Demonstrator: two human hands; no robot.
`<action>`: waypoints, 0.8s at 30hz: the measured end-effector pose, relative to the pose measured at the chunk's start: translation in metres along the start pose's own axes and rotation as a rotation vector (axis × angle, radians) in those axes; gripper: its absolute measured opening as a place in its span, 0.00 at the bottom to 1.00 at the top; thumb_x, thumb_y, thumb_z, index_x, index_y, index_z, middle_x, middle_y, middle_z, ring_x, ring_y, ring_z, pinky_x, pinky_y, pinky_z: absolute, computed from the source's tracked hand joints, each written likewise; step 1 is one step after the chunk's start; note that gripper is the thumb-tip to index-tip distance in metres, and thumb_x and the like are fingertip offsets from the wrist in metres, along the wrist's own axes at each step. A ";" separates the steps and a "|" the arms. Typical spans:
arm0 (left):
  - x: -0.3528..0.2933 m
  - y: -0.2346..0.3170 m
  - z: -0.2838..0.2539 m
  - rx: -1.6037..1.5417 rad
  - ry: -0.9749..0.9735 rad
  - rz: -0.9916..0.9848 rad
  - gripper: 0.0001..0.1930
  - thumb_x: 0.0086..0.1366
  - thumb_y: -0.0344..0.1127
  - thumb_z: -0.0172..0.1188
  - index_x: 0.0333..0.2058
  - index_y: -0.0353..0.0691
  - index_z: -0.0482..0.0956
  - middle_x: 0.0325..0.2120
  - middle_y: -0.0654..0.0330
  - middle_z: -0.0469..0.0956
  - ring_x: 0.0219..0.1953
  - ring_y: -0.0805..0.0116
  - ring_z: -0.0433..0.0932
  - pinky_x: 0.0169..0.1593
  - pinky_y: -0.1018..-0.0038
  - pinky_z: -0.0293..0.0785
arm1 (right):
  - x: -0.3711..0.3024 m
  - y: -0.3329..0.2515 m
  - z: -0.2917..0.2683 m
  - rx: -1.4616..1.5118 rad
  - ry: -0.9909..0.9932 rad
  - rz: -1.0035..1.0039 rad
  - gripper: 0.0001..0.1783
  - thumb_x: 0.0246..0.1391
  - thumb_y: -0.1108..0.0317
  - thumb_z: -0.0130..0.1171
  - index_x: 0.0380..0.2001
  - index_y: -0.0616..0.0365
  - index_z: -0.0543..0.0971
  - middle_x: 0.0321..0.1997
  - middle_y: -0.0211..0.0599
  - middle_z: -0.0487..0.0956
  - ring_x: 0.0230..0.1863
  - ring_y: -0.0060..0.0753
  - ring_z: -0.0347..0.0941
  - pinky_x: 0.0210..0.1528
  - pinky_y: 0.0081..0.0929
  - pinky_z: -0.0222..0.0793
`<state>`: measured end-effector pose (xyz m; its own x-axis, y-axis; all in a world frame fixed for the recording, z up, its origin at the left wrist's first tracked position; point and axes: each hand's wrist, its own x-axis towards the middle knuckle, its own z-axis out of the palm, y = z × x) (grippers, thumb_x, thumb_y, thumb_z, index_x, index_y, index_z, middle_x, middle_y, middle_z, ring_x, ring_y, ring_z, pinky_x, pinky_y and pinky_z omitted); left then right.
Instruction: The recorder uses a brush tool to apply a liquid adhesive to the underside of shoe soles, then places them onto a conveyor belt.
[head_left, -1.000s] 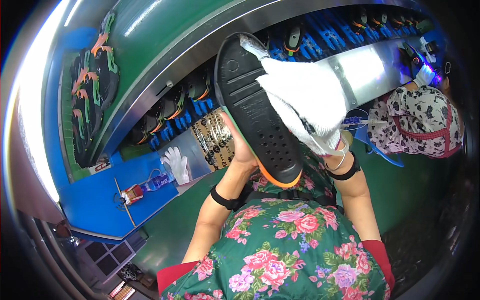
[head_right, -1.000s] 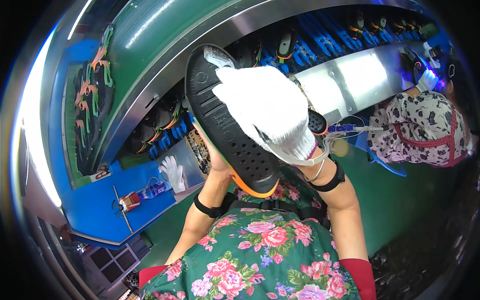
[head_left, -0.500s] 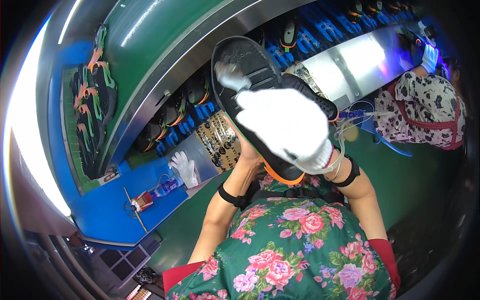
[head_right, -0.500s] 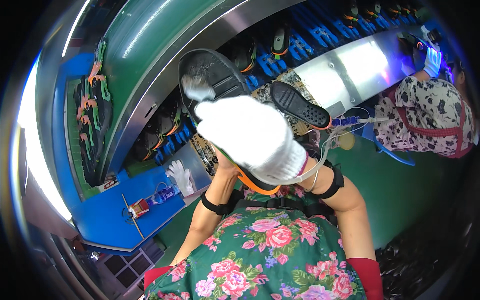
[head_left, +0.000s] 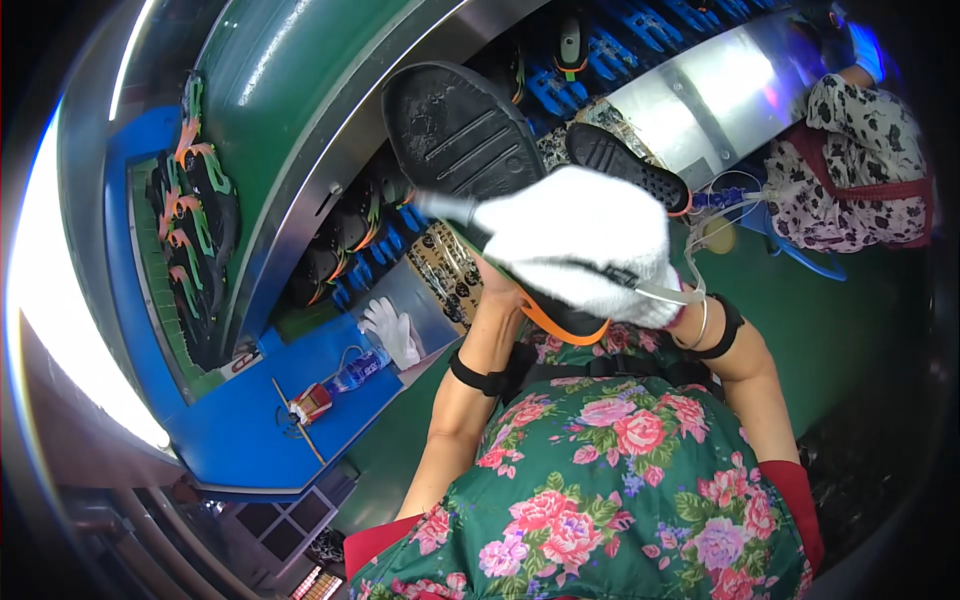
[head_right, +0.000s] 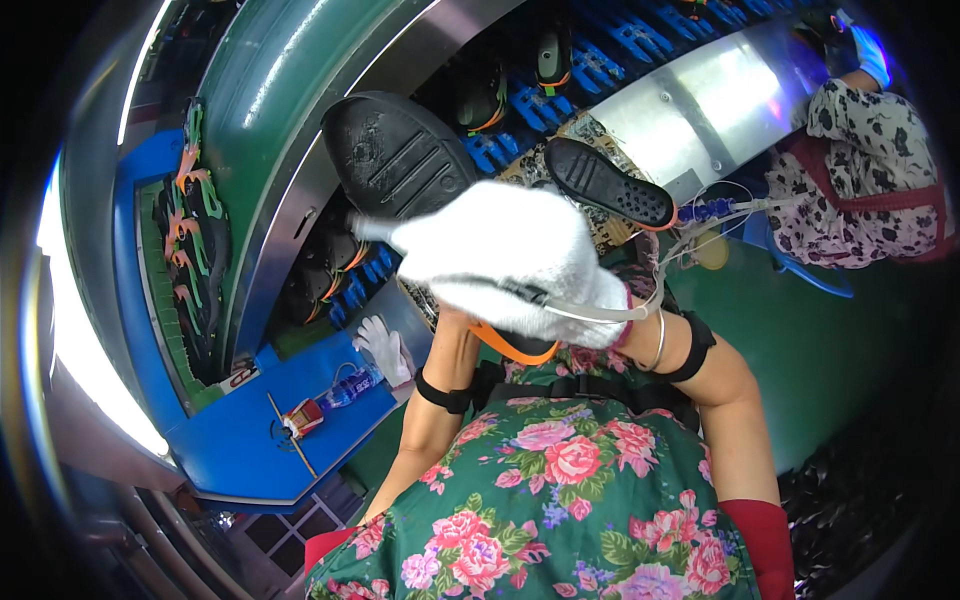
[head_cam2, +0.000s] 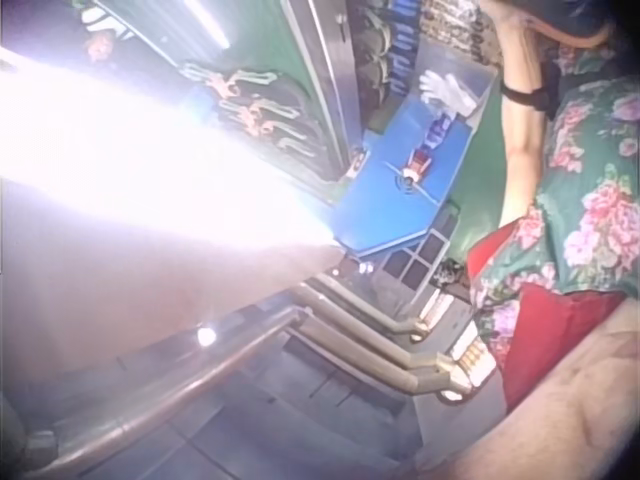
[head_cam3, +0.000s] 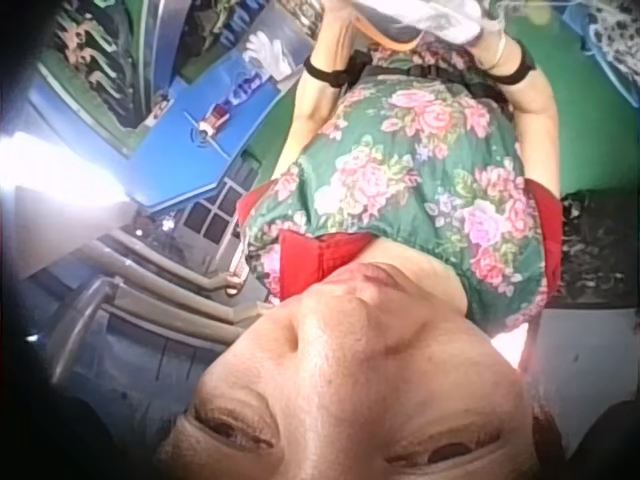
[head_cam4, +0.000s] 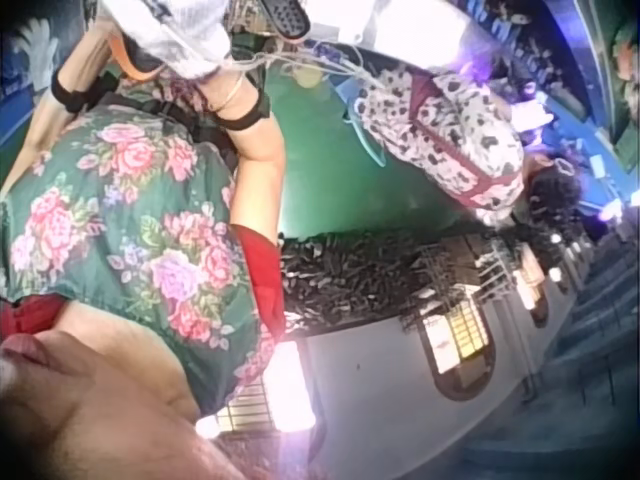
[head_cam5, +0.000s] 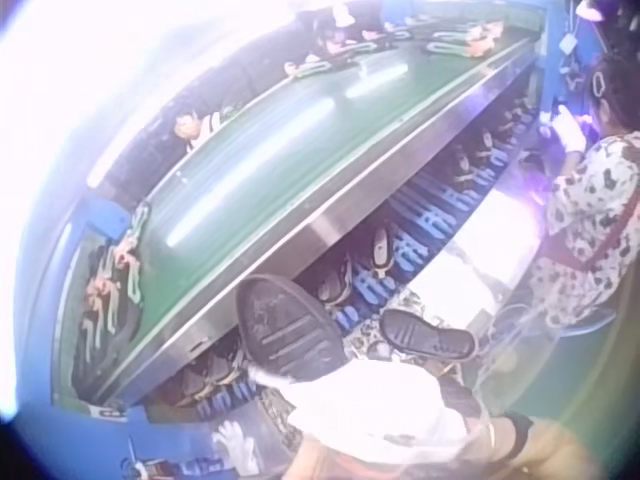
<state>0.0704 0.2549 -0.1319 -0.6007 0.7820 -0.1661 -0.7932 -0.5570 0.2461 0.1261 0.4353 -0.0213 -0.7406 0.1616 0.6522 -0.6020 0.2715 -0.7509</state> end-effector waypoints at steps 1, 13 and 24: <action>-0.001 0.001 0.000 0.019 -0.008 -0.009 0.48 0.68 0.79 0.33 0.65 0.40 0.69 0.58 0.54 0.77 0.59 0.56 0.77 0.63 0.58 0.73 | 0.002 0.001 -0.006 -0.126 0.038 -0.058 0.15 0.52 0.75 0.67 0.45 0.59 0.87 0.49 0.45 0.86 0.45 0.43 0.85 0.48 0.35 0.80; 0.002 0.018 0.007 0.136 0.187 0.078 0.31 0.69 0.55 0.58 0.57 0.31 0.74 0.49 0.45 0.81 0.49 0.51 0.84 0.56 0.54 0.81 | -0.028 0.011 0.011 -0.032 -0.076 0.040 0.19 0.51 0.71 0.68 0.48 0.54 0.86 0.51 0.39 0.86 0.48 0.42 0.83 0.52 0.36 0.79; 0.021 0.026 0.036 0.219 -0.136 -0.060 0.52 0.58 0.83 0.48 0.52 0.31 0.72 0.43 0.48 0.80 0.48 0.54 0.81 0.53 0.60 0.80 | -0.037 0.003 0.017 -0.016 -0.103 0.023 0.19 0.54 0.74 0.67 0.51 0.51 0.86 0.49 0.38 0.86 0.47 0.44 0.84 0.52 0.36 0.79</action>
<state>0.0407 0.2673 -0.0952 -0.5229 0.8503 -0.0606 -0.7775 -0.4466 0.4428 0.1463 0.4137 -0.0495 -0.7813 0.0695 0.6202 -0.5805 0.2842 -0.7631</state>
